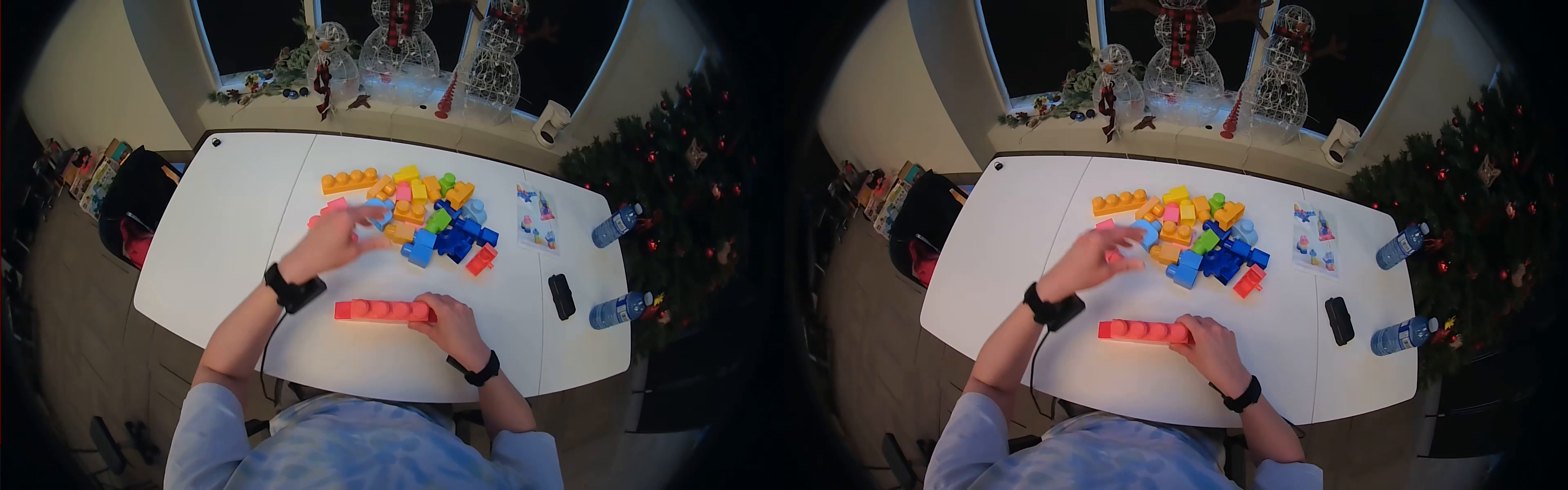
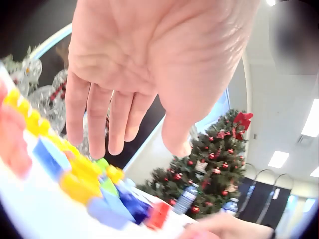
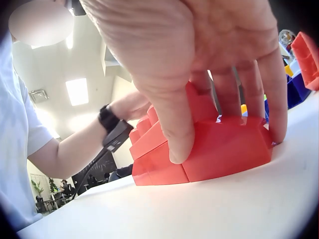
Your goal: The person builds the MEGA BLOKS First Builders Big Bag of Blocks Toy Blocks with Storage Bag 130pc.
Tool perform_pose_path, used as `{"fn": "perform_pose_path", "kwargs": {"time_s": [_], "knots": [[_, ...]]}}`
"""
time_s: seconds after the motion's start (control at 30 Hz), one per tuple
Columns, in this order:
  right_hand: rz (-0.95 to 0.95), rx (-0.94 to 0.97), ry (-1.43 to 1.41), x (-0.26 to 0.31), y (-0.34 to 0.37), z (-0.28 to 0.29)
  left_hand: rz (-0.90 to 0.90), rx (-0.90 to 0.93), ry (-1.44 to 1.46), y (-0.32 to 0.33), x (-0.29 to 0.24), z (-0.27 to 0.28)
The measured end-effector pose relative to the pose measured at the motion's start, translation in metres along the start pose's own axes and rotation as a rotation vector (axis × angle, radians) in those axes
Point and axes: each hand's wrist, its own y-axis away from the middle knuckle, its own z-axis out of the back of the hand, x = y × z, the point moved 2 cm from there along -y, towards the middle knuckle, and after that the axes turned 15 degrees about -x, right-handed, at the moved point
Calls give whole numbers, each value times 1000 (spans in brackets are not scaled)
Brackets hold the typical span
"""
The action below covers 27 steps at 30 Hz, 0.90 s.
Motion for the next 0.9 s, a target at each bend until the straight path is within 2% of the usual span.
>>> {"fn": "perform_pose_path", "kwargs": {"time_s": [0.03,0.07,0.13,0.17,0.23,0.3,0.37,0.5,0.63,0.7,0.77,0.83,0.9], "knots": [[-9,9,5,0,-1,0,93,-73,-118,-25,17,14],[-5,4,4,-1,-2,1,88,-159,-151,-47,38,24],[-13,33,-2,-2,-2,1,74,-168,-405,-78,87,32],[-8,26,-3,-2,-2,1,68,-173,-409,-85,104,32],[31,7,-21,-3,-1,0,131,-35,-558,-96,136,26],[32,0,-12,-3,0,0,154,3,-524,-101,153,19],[26,0,-3,-4,0,0,159,148,-528,-102,159,13],[40,-14,26,-3,1,1,182,117,-505,-102,178,16],[1,-19,41,-3,1,0,269,6,-413,-95,156,51],[-2,-12,23,-3,0,0,185,-59,-375,-89,150,75],[-7,-12,9,-3,0,1,211,-124,-278,-72,103,90],[-16,3,22,-2,-1,1,171,-77,-209,-42,51,87],[10,-6,-7,-6,2,0,74,35,-160,-6,24,65]]}}
